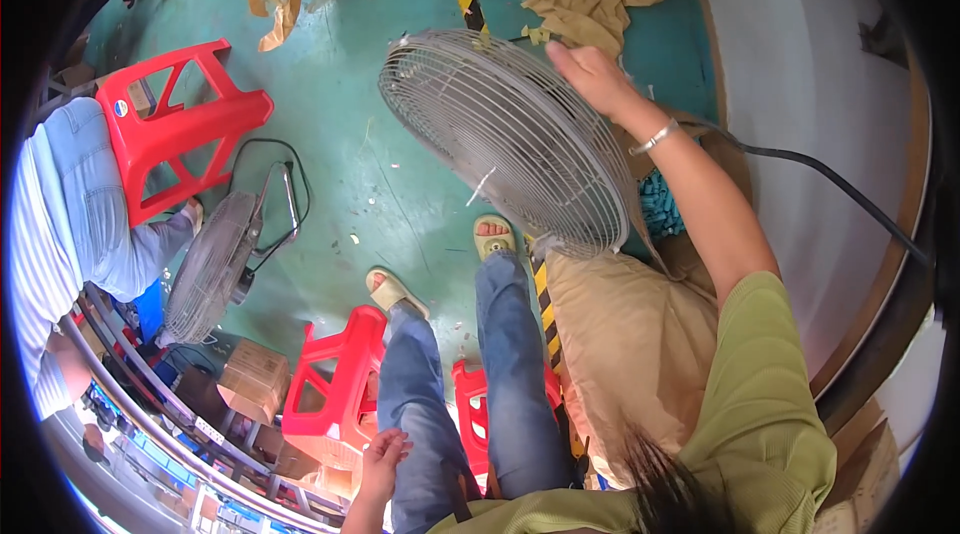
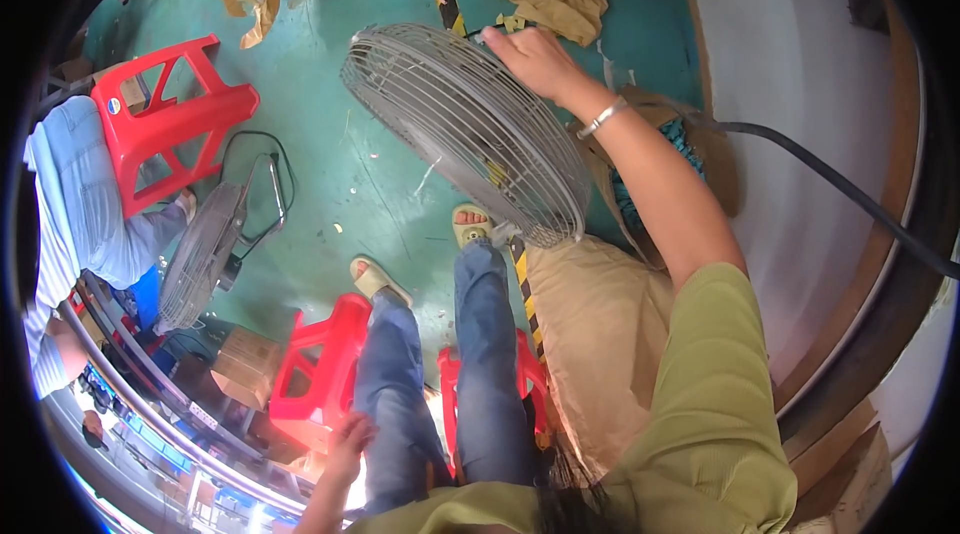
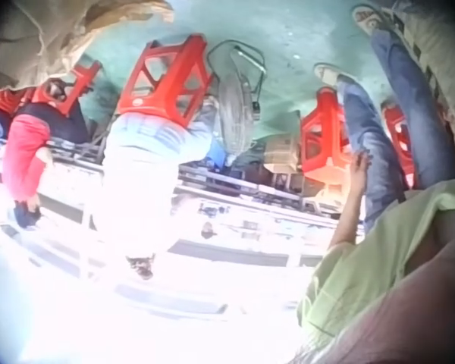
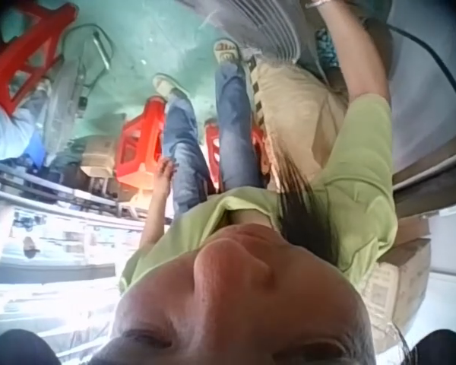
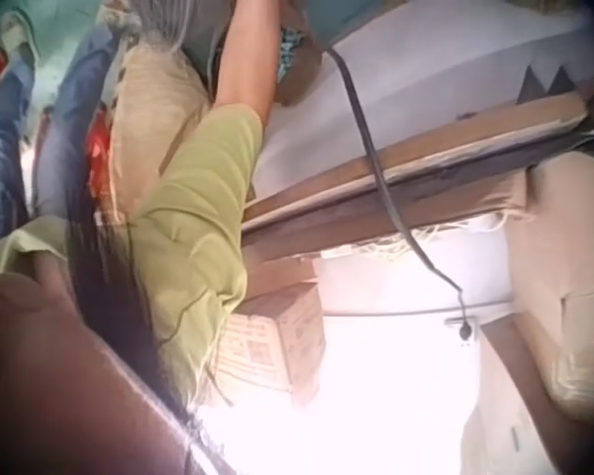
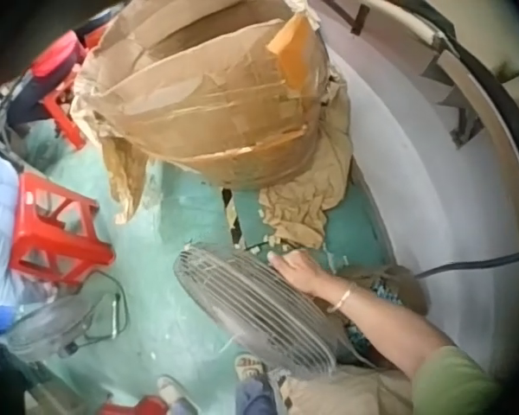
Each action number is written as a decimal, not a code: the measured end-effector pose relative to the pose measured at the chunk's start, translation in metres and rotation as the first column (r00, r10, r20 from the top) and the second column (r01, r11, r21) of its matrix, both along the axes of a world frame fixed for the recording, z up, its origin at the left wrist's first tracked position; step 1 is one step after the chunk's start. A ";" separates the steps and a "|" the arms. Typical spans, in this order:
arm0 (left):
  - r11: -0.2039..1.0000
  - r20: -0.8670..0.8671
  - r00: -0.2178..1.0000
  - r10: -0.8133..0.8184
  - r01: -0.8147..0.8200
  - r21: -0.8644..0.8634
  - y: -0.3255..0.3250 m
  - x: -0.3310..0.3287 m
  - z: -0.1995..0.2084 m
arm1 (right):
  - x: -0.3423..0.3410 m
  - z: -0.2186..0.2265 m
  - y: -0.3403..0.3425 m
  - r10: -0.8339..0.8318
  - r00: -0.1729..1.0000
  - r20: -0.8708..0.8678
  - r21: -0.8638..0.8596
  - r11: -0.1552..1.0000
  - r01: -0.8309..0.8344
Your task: Assembling electronic components by connecting circuit boards and wires into plastic housings on a production line.
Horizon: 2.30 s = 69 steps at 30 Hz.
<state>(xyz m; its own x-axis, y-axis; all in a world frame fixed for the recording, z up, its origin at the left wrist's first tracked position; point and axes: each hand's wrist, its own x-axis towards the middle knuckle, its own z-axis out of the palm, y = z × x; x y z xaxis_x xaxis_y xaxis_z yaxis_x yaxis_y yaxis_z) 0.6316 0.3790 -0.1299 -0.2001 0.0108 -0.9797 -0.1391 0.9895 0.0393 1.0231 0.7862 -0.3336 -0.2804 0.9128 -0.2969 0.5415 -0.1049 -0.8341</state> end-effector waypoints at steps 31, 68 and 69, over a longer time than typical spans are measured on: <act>0.997 -0.083 0.996 -0.013 0.019 0.070 -0.069 -0.007 -0.008 | 0.028 0.010 -0.010 0.163 0.915 0.370 0.116 0.969 -0.219; 0.999 -0.096 0.995 -0.011 0.015 0.042 -0.070 -0.009 -0.025 | 0.086 -0.021 0.045 0.330 0.806 0.491 -0.037 0.933 -0.359; 0.999 -0.085 0.996 -0.001 0.004 0.040 -0.074 -0.006 -0.025 | 0.088 -0.020 0.046 0.394 0.801 0.450 -0.037 0.905 -0.425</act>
<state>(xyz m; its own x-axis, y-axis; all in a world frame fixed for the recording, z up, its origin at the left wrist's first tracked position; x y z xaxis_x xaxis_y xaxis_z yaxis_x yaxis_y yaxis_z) 0.6256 0.3054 -0.1550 -0.2825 0.0507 -0.9579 -0.1308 0.9872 0.0908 1.1109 0.8324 -0.3537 -0.4872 0.7632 -0.4244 0.8299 0.2534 -0.4971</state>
